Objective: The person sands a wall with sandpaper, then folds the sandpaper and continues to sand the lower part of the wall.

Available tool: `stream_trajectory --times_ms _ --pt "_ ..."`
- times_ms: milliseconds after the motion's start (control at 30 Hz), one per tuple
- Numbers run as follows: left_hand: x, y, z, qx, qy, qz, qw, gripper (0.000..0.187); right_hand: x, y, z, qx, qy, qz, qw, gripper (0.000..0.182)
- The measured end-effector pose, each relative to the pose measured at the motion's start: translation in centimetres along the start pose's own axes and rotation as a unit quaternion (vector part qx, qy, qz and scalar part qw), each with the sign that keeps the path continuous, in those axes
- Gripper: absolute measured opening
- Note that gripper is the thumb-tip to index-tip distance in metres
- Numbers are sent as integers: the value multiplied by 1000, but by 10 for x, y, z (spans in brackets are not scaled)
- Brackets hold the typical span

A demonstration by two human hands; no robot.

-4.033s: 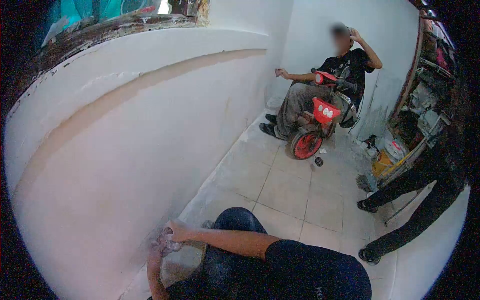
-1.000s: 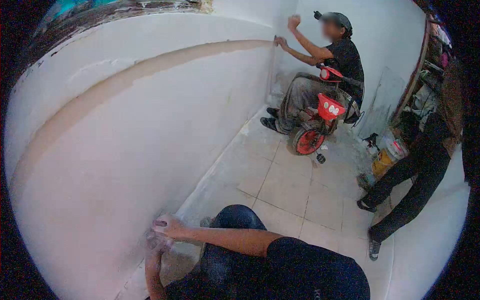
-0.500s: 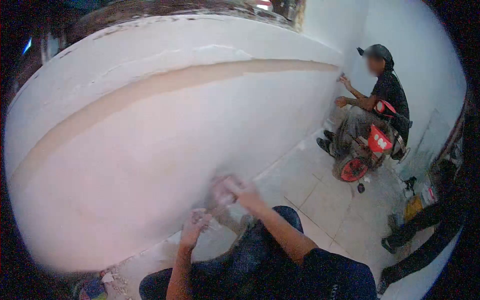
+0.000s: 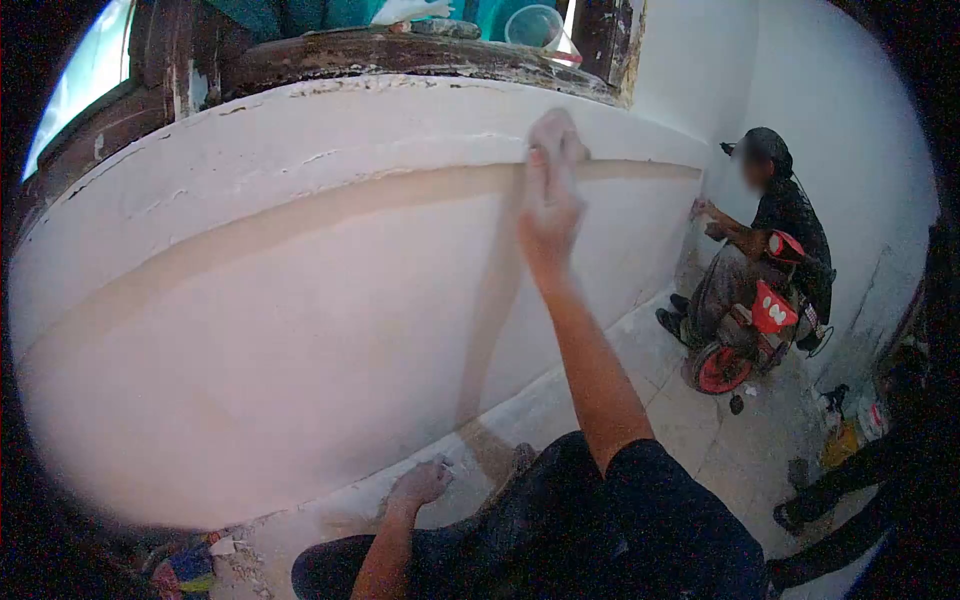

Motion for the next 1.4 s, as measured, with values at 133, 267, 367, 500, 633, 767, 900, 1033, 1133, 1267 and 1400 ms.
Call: stream_trajectory --times_ms 133,267,367,500,633,767,900,1033,1133,1267,1400 --pt "-7 -8 -3 52 -36 55 996 45 5 38 -14 -237 -43 -28 970 45" --pt "6 12 1 33 -20 -2 999 45 -18 -9 18 -69 -39 -21 997 46" --pt "26 34 18 48 -17 58 997 44 -25 2 35 -80 -68 -13 994 48" --pt "16 14 4 53 1 47 998 49 16 27 -10 -108 15 -32 994 48" --pt "27 22 2 0 53 39 998 53 6 37 -32 -222 46 -7 974 48" --pt "21 21 -8 21 3 59 998 52 -16 -30 -38 -104 -5 -24 994 47" --pt "19 28 -15 -6 12 64 998 48 7 -49 -64 68 8 -16 998 48" --pt "-16 -4 -30 -80 -59 -206 973 46 24 12 -102 -106 27 -38 993 42" --pt "10 10 -17 1 37 53 998 47 8 -16 -109 -199 22 -24 980 39" --pt "17 22 -8 -4 25 52 998 47 -1 -59 -75 99 -42 61 992 46" --pt "16 19 -10 -31 86 48 995 47 17 -27 -116 -18 -10 -47 999 46"
Point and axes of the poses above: each hand's wrist, its own z-axis towards the middle knuckle, its own x-axis out of the palm, y = z × x, the point moved 9 cm from there along z, towards the middle knuckle, and after that the axes turned 7 degrees about -y, right-handed, at the moved point
